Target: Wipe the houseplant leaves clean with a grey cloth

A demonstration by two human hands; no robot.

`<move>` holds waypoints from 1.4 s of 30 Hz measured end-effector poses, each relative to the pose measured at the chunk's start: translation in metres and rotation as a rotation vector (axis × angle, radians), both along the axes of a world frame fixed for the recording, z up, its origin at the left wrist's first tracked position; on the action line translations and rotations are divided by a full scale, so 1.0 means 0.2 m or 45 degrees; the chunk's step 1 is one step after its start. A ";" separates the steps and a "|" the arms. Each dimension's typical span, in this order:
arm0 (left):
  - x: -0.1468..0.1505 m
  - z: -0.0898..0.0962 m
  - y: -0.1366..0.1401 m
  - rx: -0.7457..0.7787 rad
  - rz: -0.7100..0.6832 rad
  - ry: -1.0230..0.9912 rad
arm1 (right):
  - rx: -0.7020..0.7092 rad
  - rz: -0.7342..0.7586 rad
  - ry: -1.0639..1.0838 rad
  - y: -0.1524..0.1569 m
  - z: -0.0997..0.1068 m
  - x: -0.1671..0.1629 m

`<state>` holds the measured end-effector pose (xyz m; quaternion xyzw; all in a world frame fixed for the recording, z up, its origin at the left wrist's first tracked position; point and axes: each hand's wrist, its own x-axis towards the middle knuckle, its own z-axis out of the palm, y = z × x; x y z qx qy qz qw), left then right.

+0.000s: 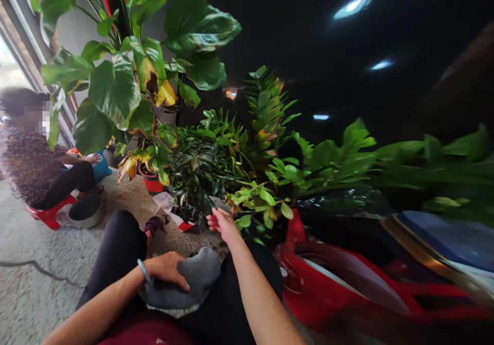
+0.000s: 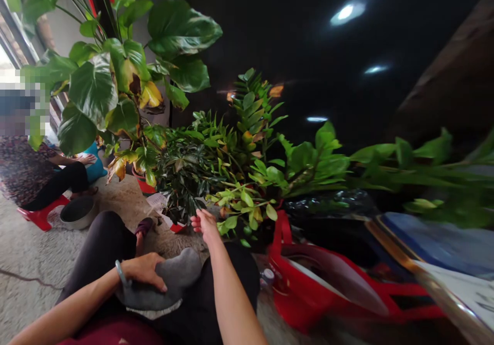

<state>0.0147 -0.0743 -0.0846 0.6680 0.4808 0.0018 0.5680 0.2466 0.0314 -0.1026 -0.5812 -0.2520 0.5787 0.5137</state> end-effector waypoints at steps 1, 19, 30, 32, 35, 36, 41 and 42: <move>0.00 0.00 0.00 -0.007 -0.001 0.006 | 0.002 0.003 -0.002 0.00 0.00 0.00; 0.01 0.01 -0.04 0.017 0.047 0.041 | 0.002 -0.005 -0.006 -0.01 0.01 0.02; -0.07 0.10 0.05 -0.086 0.256 -0.268 | 0.010 -0.025 0.001 0.00 0.01 -0.02; -0.09 0.21 0.12 -0.057 0.337 -0.440 | 0.022 -0.023 0.009 0.00 0.01 -0.04; -0.12 0.48 0.26 0.110 0.525 -0.681 | 0.026 -0.017 0.017 -0.01 0.01 -0.09; -0.12 0.58 0.32 0.199 0.625 -0.761 | 0.024 -0.019 0.018 0.00 0.01 -0.10; -0.07 0.90 0.65 0.528 1.212 -1.230 | 0.006 -0.029 0.038 0.02 0.01 -0.13; -0.06 0.88 0.69 0.526 1.261 -1.248 | 0.004 -0.029 0.046 0.02 0.01 -0.12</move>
